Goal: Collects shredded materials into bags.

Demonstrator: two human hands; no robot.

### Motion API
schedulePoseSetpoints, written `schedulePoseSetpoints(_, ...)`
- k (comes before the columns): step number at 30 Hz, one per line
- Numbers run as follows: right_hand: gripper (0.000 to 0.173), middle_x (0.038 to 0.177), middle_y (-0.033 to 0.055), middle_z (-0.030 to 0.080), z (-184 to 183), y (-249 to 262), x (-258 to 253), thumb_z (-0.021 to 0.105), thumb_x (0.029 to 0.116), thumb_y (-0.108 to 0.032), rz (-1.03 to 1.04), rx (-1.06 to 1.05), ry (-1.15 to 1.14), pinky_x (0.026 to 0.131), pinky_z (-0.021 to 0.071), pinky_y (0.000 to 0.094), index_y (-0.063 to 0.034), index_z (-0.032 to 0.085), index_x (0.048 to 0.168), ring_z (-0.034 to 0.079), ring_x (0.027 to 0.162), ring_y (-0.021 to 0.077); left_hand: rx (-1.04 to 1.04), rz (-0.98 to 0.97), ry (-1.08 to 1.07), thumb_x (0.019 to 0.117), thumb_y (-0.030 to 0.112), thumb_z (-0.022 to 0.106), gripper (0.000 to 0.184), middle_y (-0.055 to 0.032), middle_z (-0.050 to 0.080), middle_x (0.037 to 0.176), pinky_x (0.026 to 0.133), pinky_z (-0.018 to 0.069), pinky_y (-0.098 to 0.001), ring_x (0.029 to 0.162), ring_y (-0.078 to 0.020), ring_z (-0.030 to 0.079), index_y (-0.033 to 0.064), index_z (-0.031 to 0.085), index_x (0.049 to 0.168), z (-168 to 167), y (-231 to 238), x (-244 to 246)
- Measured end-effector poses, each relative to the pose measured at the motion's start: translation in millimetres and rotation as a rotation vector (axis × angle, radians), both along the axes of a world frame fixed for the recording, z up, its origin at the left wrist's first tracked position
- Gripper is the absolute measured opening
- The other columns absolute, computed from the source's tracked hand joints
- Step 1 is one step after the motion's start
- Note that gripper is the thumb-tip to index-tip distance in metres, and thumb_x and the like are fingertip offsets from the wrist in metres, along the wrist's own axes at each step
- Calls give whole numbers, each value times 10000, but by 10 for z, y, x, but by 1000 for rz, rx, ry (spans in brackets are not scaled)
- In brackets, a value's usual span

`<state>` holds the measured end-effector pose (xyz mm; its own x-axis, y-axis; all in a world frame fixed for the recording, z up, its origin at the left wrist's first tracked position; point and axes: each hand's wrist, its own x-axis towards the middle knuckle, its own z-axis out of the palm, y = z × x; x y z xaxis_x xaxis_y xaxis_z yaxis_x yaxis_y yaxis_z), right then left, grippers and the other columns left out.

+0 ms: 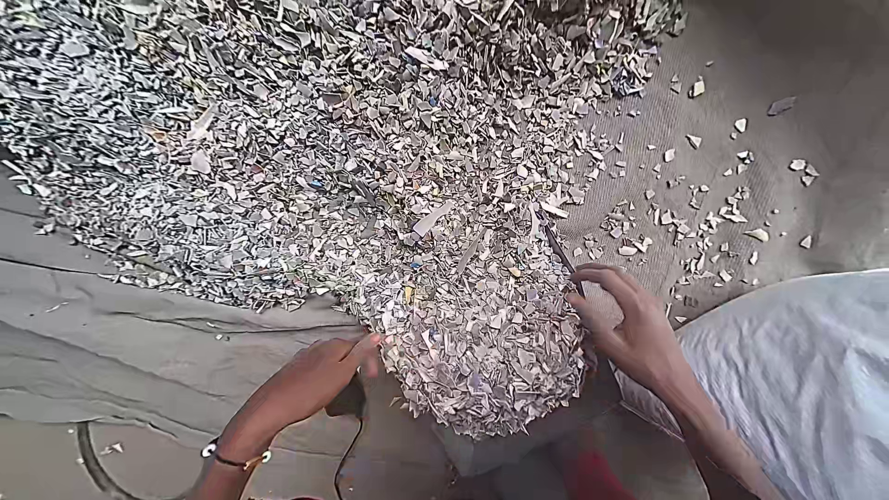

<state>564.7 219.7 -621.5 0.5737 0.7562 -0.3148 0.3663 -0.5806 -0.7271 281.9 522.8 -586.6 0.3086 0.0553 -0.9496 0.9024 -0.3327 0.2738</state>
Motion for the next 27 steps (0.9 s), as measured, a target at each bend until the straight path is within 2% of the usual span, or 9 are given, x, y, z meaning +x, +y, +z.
schedulePoseSetpoints(2,440,1172,211,679,-204,-88,24,562,998,-349,-205,-156,9,885,555,470,20,650,1220,676,1064,312,-112,123,278,1076,605,111,827,-154,727,1169,931,493,-608,1091,-355,680,52,718,1176,-275,-14,-290)
schedulePoseSetpoints(4,433,1112,165,681,-356,-156,-26,513,1044,-341,-304,-259,243,829,558,422,21,599,1267,682,958,225,-214,465,314,1066,619,94,854,-230,621,1368,980,503,-566,1192,-393,641,-28,529,1415,-487,-222,-563)
schedulePoseSetpoints(7,470,1044,97,655,-494,-222,-136,340,1121,-369,-404,-340,575,856,508,365,-10,620,1240,623,931,122,-226,971,262,1057,641,165,809,-272,396,1554,1017,488,-599,1327,-435,528,38,247,1590,-659,-491,-501)
schedulePoseSetpoints(10,610,1167,140,663,-516,-107,-196,239,1125,-445,-488,-396,708,959,499,396,2,612,1306,630,1067,145,-225,1098,206,1029,688,104,834,-201,484,1511,1014,489,-588,1324,-362,547,89,325,1566,-778,-512,-392)
schedulePoseSetpoints(15,627,714,51,526,-559,86,-182,225,1133,-422,-398,-473,474,661,463,361,-4,618,880,551,667,138,5,1411,-7,1073,593,173,678,-99,587,1409,995,537,-477,1248,-219,610,139,400,1523,-751,-780,-87)
schedulePoseSetpoints(18,602,605,-7,409,-575,103,-159,246,1133,-413,-350,-494,398,561,396,329,-59,529,738,459,547,114,242,1592,-69,1091,538,255,577,-58,608,1369,982,545,-437,1221,-161,614,169,465,1482,-814,-914,173)
schedulePoseSetpoints(23,597,627,17,430,-573,68,-198,257,1132,-400,-335,-459,358,594,409,384,-36,551,760,479,581,154,555,1424,8,1086,563,290,682,-152,419,1579,1184,311,-521,1472,-240,377,41,476,1483,-895,-1015,246)
schedulePoseSetpoints(25,609,637,43,449,-573,54,-192,249,1132,-406,-321,-479,320,609,421,416,-25,553,767,505,603,192,572,1383,3,1090,549,301,678,-177,482,1516,1147,353,-512,1411,-249,445,8,515,1438,-936,-1041,243)
schedulePoseSetpoints(27,659,660,95,486,-566,6,-208,232,1128,-452,-305,-513,326,631,444,460,5,568,792,536,629,243,464,1394,-37,1091,554,266,651,-120,498,1520,1125,416,-475,1385,-208,488,93,476,1500,-922,-1049,151)
